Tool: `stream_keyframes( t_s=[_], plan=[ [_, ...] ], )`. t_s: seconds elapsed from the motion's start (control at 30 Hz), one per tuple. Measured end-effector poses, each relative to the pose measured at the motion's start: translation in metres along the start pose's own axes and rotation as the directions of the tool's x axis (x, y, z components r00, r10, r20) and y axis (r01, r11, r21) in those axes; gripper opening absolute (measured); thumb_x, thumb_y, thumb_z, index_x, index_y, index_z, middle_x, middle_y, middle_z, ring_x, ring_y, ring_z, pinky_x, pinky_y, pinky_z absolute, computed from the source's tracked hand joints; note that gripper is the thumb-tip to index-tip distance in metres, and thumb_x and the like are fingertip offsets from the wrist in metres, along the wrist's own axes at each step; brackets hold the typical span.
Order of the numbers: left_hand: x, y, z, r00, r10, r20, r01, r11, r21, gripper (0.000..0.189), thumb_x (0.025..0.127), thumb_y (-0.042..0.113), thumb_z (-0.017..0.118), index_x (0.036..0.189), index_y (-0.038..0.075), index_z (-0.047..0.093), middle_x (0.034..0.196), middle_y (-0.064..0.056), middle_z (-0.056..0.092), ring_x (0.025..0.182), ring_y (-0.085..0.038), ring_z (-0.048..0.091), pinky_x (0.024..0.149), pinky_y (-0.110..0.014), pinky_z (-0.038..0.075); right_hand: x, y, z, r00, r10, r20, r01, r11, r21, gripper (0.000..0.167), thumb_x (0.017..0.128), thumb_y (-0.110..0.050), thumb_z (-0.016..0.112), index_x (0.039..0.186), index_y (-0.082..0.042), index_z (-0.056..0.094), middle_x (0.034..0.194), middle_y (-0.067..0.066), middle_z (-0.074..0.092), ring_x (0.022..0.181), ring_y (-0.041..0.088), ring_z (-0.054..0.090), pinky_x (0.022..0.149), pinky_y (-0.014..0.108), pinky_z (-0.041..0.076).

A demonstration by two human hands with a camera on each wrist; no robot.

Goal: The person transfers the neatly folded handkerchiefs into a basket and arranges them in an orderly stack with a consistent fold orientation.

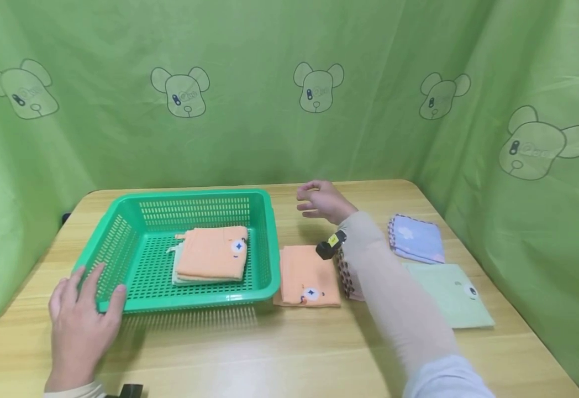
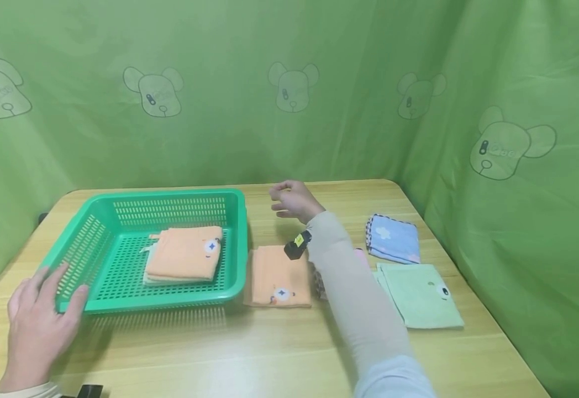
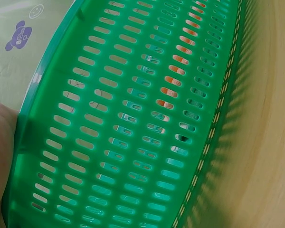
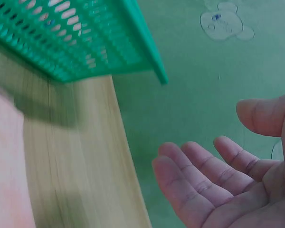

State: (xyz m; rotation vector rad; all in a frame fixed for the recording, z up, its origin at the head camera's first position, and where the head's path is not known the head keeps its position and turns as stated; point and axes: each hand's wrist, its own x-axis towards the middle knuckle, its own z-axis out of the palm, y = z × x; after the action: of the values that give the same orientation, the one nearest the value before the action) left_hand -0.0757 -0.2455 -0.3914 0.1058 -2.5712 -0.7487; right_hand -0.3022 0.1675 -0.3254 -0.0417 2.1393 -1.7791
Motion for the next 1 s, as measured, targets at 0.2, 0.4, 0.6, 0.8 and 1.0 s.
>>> stream_keyframes(
  t_s=[0.2, 0.4, 0.6, 0.8, 1.0],
  plan=[
    [0.000, -0.001, -0.001, 1.000, 0.000, -0.003, 0.000, 1.000, -0.002, 0.059, 0.098, 0.034, 0.049, 0.145, 0.002, 0.037, 0.148, -0.035, 0.025, 0.139, -0.052, 0.009, 0.111, -0.064, 0.002, 0.002, 0.013, -0.020, 0.999, 0.024, -0.041, -0.024, 1.000, 0.012, 0.045, 0.101, -0.013, 0.049, 0.140, 0.006, 0.034, 0.140, 0.026, 0.042, 0.125, 0.042, 0.048, 0.102, 0.046, 0.043],
    [0.001, -0.001, -0.001, 1.000, -0.004, -0.001, 0.004, 1.000, -0.003, 0.058, 0.098, 0.034, 0.050, 0.145, 0.002, 0.038, 0.149, -0.035, 0.024, 0.139, -0.052, 0.009, 0.110, -0.065, 0.003, 0.001, 0.025, -0.040, 0.995, 0.045, -0.085, -0.046, 0.999, -0.009, 0.049, 0.101, -0.013, 0.049, 0.142, 0.007, 0.030, 0.143, 0.027, 0.038, 0.128, 0.043, 0.044, 0.104, 0.045, 0.042],
    [0.001, 0.000, -0.001, 1.000, -0.007, 0.004, 0.007, 1.000, -0.002, 0.059, 0.098, 0.034, 0.049, 0.146, 0.002, 0.036, 0.150, -0.034, 0.023, 0.139, -0.052, 0.008, 0.110, -0.065, 0.002, -0.002, 0.035, -0.055, 0.992, 0.049, -0.113, -0.053, 0.998, -0.028, 0.051, 0.101, -0.012, 0.048, 0.143, 0.008, 0.028, 0.146, 0.028, 0.034, 0.129, 0.042, 0.043, 0.104, 0.043, 0.041],
    [0.002, 0.000, -0.001, 1.000, 0.001, -0.002, -0.001, 1.000, -0.007, 0.059, 0.098, 0.033, 0.050, 0.146, 0.002, 0.037, 0.149, -0.035, 0.024, 0.139, -0.053, 0.009, 0.111, -0.064, 0.001, -0.005, 0.045, -0.071, 0.986, 0.052, -0.157, -0.062, 0.997, -0.056, 0.049, 0.100, -0.009, 0.047, 0.143, 0.008, 0.030, 0.146, 0.027, 0.034, 0.128, 0.040, 0.044, 0.105, 0.041, 0.040],
    [0.001, 0.000, 0.000, 1.000, -0.013, 0.006, 0.013, 1.000, -0.003, 0.059, 0.098, 0.034, 0.050, 0.146, 0.003, 0.037, 0.150, -0.034, 0.023, 0.139, -0.053, 0.009, 0.108, -0.068, 0.004, -0.011, 0.056, -0.089, 0.979, 0.056, -0.198, -0.077, 0.992, -0.097, 0.047, 0.097, -0.003, 0.044, 0.142, 0.006, 0.034, 0.147, 0.025, 0.034, 0.129, 0.039, 0.044, 0.106, 0.042, 0.039]
  ],
)
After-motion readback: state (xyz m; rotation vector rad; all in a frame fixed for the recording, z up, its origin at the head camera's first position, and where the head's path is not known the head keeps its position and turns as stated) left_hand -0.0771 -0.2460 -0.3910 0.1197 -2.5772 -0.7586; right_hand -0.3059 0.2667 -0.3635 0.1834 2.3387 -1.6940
